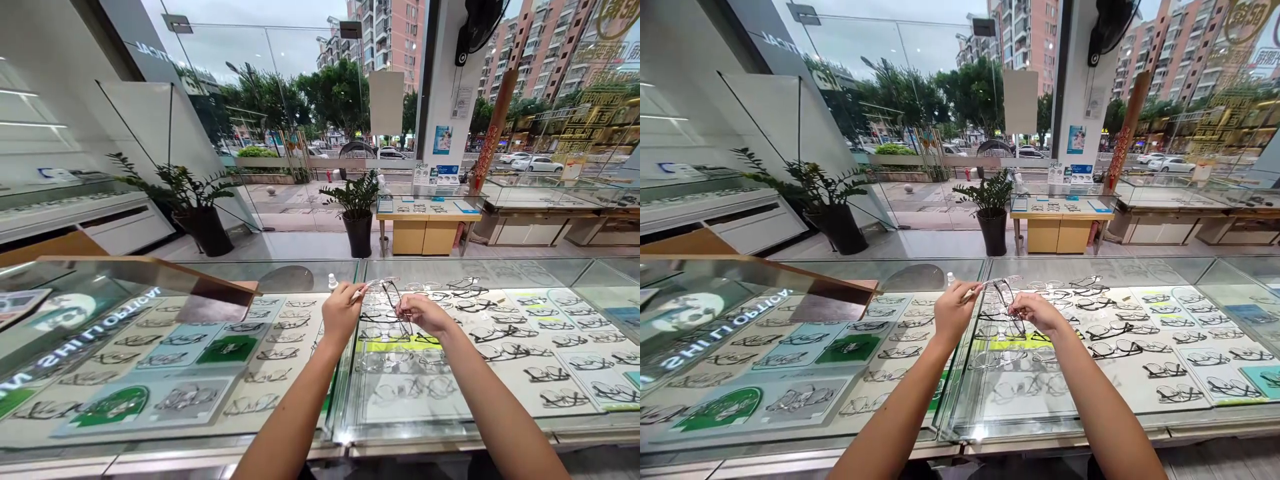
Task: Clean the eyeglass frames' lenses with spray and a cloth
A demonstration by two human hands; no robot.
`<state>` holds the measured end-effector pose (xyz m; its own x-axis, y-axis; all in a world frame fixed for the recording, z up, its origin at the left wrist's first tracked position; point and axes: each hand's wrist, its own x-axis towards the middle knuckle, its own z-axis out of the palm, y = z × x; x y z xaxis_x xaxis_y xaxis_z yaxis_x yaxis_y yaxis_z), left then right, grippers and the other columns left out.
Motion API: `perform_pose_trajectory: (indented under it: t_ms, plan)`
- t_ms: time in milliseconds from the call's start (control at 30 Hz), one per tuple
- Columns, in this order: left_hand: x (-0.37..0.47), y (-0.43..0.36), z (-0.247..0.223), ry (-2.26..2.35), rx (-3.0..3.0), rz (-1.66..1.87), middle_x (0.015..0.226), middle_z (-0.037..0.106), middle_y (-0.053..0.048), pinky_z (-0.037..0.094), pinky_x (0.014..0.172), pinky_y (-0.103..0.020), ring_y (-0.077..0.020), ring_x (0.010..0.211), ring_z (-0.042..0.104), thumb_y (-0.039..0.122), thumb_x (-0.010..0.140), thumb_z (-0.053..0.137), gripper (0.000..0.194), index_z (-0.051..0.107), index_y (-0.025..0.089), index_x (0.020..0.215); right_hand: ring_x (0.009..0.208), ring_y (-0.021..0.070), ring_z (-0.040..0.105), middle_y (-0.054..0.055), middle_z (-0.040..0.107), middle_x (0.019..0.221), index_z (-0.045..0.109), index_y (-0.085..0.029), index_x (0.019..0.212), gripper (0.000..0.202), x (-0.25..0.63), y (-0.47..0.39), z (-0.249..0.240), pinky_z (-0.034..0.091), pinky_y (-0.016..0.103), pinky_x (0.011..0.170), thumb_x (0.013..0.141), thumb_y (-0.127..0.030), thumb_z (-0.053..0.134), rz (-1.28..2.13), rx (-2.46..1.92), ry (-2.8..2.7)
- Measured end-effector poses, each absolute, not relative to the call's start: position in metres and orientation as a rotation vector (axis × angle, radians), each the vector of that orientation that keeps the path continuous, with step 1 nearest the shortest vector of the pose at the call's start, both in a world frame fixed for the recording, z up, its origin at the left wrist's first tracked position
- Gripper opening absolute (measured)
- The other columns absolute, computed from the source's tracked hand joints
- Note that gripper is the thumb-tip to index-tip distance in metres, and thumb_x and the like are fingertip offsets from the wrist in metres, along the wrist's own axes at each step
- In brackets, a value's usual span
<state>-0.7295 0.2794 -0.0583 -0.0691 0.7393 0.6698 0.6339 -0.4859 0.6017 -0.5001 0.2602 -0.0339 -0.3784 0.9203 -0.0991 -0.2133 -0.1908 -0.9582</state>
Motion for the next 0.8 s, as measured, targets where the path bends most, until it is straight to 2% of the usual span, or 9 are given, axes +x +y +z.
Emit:
perform_pose_trajectory:
  t_ms: [133, 267, 367, 433, 567, 667, 800]
  plan:
    - [-0.731, 0.278, -0.055, 1.547, 2.065, 1.614, 0.102, 0.078, -0.010, 0.048, 0.077, -0.029, -0.0230, 0.092, 0.071, 0.043, 0.101, 0.059, 0.028, 0.077, 0.022, 0.105, 0.094, 0.0185, 0.072, 0.010, 0.080, 0.106, 0.063, -0.019, 0.075, 0.036, -0.500, 0.257, -0.031, 0.050, 0.026, 0.073, 0.066, -0.040, 0.091, 1.805, -0.849, -1.116]
    - [-0.726, 0.275, -0.055, 1.509, 2.063, 1.679, 0.092, 0.073, -0.008, 0.048, 0.074, -0.028, -0.0200, 0.080, 0.065, 0.042, 0.099, 0.062, 0.030, 0.073, 0.020, 0.115, 0.114, 0.0228, 0.072, 0.011, 0.078, 0.125, 0.059, -0.021, 0.081, 0.043, -0.498, 0.257, -0.031, 0.055, 0.034, 0.090, 0.070, -0.045, 0.093, 1.776, -0.746, -1.004]
    - [-0.715, 0.270, -0.060, 1.268, 2.226, 1.484, 0.087, 0.066, -0.004, 0.047, 0.068, -0.026, -0.0175, 0.073, 0.059, 0.036, 0.098, 0.062, 0.033, 0.071, 0.023, 0.127, 0.118, 0.0230, 0.072, 0.010, 0.077, 0.129, 0.058, -0.022, 0.082, 0.043, -0.497, 0.257, -0.032, 0.055, 0.039, 0.100, 0.071, -0.044, 0.093, 1.752, -0.680, -0.953]
    - [-0.707, 0.267, -0.065, 1.102, 2.363, 1.298, 0.089, 0.066, -0.005, 0.046, 0.067, -0.025, -0.0173, 0.074, 0.060, 0.032, 0.098, 0.062, 0.034, 0.073, 0.027, 0.129, 0.116, 0.0219, 0.073, 0.010, 0.076, 0.131, 0.058, -0.022, 0.083, 0.042, -0.497, 0.256, -0.032, 0.055, 0.039, 0.100, 0.071, -0.042, 0.093, 1.758, -0.640, -0.934]
    - [-0.702, 0.267, -0.071, 1.037, 2.449, 1.131, 0.092, 0.068, -0.007, 0.047, 0.070, -0.026, -0.0186, 0.079, 0.063, 0.030, 0.097, 0.064, 0.025, 0.080, 0.027, 0.116, 0.116, 0.0241, 0.073, 0.011, 0.075, 0.134, 0.057, -0.023, 0.081, 0.042, -0.499, 0.254, -0.030, 0.056, 0.042, 0.098, 0.072, -0.043, 0.093, 1.766, -0.607, -0.941]
    - [-0.706, 0.269, -0.072, 1.091, 2.389, 1.186, 0.088, 0.067, -0.007, 0.046, 0.069, -0.026, -0.0178, 0.076, 0.063, 0.032, 0.097, 0.064, 0.020, 0.083, 0.025, 0.102, 0.129, 0.0257, 0.068, 0.009, 0.075, 0.135, 0.059, -0.023, 0.080, 0.042, -0.500, 0.253, -0.028, 0.052, 0.045, 0.111, 0.071, -0.044, 0.094, 1.728, -0.585, -0.933]
    - [-0.706, 0.268, -0.069, 1.101, 2.305, 1.288, 0.084, 0.067, -0.006, 0.043, 0.066, -0.026, -0.0167, 0.072, 0.063, 0.037, 0.097, 0.066, 0.022, 0.083, 0.024, 0.095, 0.132, 0.0234, 0.066, 0.006, 0.075, 0.135, 0.066, -0.023, 0.083, 0.038, -0.500, 0.254, -0.028, 0.045, 0.044, 0.121, 0.070, -0.045, 0.095, 1.637, -0.581, -0.922]
